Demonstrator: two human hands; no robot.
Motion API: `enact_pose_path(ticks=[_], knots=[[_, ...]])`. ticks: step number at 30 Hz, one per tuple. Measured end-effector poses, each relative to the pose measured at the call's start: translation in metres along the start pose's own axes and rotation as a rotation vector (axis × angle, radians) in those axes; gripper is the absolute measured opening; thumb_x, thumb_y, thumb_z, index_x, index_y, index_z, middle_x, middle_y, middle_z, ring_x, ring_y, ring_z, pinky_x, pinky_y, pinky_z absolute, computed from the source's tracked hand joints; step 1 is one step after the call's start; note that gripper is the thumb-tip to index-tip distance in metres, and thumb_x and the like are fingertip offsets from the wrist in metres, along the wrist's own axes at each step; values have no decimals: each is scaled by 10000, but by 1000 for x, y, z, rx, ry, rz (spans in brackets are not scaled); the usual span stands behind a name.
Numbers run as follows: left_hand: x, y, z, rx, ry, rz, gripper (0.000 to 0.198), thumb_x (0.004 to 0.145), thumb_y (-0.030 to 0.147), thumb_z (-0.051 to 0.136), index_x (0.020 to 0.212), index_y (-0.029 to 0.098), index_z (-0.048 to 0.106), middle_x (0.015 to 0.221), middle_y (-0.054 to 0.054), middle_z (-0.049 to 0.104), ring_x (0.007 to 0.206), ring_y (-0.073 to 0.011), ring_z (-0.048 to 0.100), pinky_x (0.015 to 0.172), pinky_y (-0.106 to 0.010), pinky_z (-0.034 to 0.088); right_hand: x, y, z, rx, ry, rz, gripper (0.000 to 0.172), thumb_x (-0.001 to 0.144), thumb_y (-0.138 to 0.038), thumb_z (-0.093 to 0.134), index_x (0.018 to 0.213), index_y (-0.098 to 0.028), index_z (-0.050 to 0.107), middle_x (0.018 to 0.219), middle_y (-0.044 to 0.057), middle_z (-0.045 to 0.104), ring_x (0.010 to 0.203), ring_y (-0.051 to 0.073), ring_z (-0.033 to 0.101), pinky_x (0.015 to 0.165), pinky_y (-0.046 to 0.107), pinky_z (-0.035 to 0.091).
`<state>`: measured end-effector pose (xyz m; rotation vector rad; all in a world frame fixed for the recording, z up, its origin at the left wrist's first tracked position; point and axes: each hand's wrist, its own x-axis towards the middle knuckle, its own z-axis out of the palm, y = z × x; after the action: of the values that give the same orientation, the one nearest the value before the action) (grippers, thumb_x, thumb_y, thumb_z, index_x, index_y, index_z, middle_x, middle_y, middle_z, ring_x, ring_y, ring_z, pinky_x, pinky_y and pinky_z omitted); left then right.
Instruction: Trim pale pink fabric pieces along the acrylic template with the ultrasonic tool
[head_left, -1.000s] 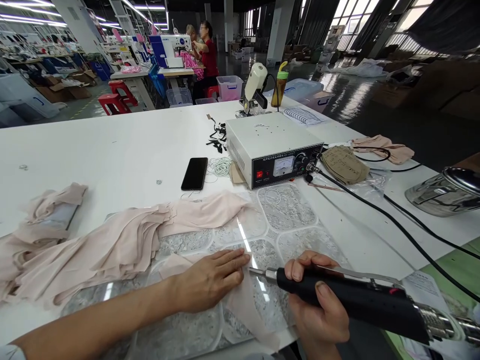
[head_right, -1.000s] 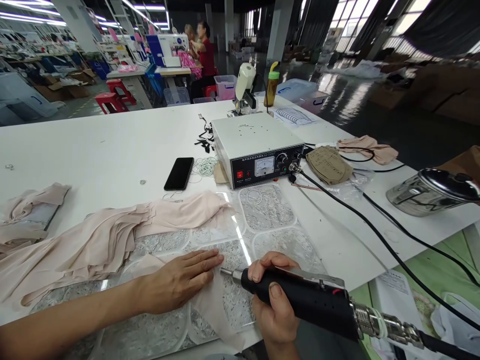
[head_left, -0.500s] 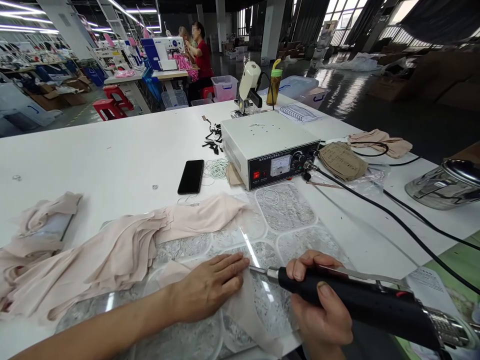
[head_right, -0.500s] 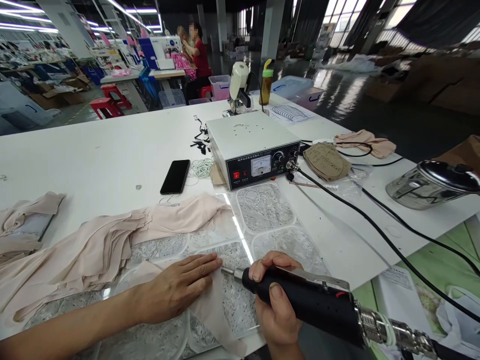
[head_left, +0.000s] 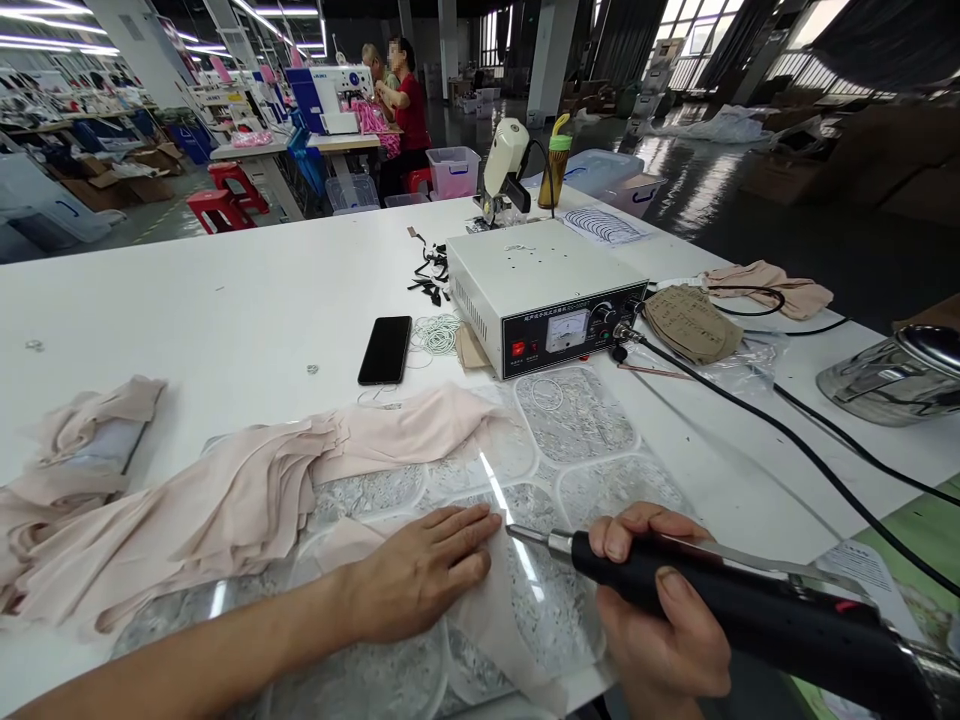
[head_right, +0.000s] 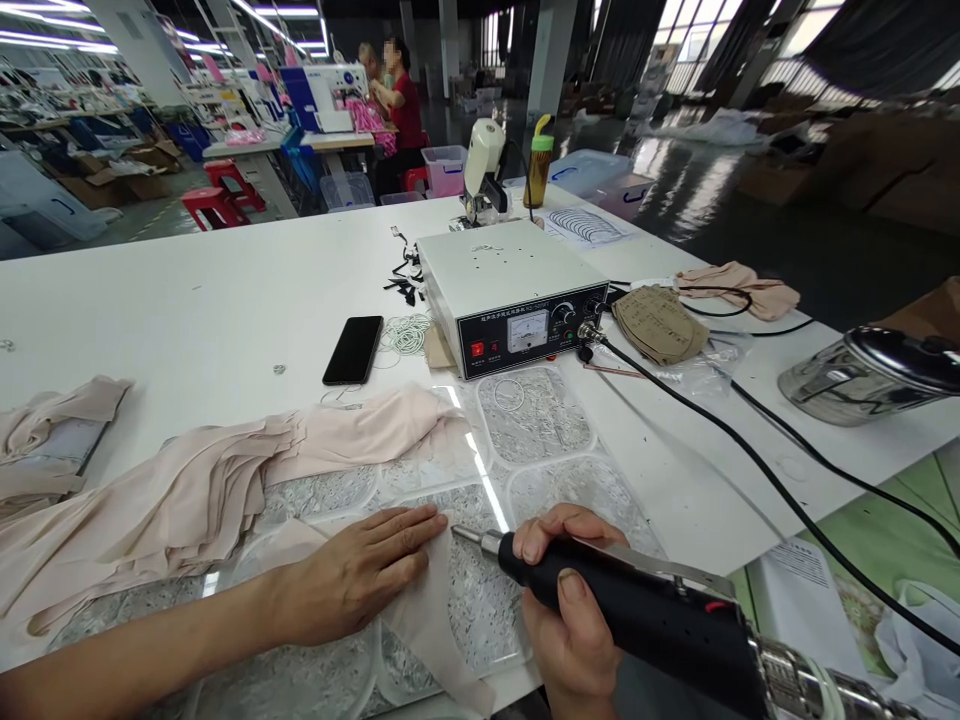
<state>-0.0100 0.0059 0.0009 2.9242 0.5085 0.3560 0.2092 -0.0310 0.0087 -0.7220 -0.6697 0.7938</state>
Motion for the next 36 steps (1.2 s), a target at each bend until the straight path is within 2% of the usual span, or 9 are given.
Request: enact_pose_path(ticks=[8,19,26,36], knots=[[-4,0,4,-17,-2,-13,174,955,77,395,1061,113,529,1398,-206,484,1358,-303,404,1044,-456,456,4,3,-1,-69,11,-34,148,715,-245,571,857,-215,597,737,-2,519,563,126,522,528,322,472],[-3,-1,4,-5,10,-9,196,978,96,359,1038,107,545,1386,-187,505,1330,-303,438,1020,-439,466,4,7,1,-67,5,-23,146,705,-211,559,847,-213,591,749,-1,529,578,129,527,543,329,488],[-2,-1,5,-17,9,-13,161,972,105,387,1028,112,537,1387,-188,502,1320,-307,450,1011,-434,466,4,5,-1,-85,-40,-11,62,728,-182,566,782,-213,561,763,-5,539,590,119,533,567,325,504],[-2,-1,3,31,-15,-1,190,968,104,372,1024,102,553,1379,-179,512,1292,-315,475,990,-427,478,4,9,0,-63,-57,-14,85,749,-197,549,832,-207,564,775,-3,511,599,115,534,586,314,497]])
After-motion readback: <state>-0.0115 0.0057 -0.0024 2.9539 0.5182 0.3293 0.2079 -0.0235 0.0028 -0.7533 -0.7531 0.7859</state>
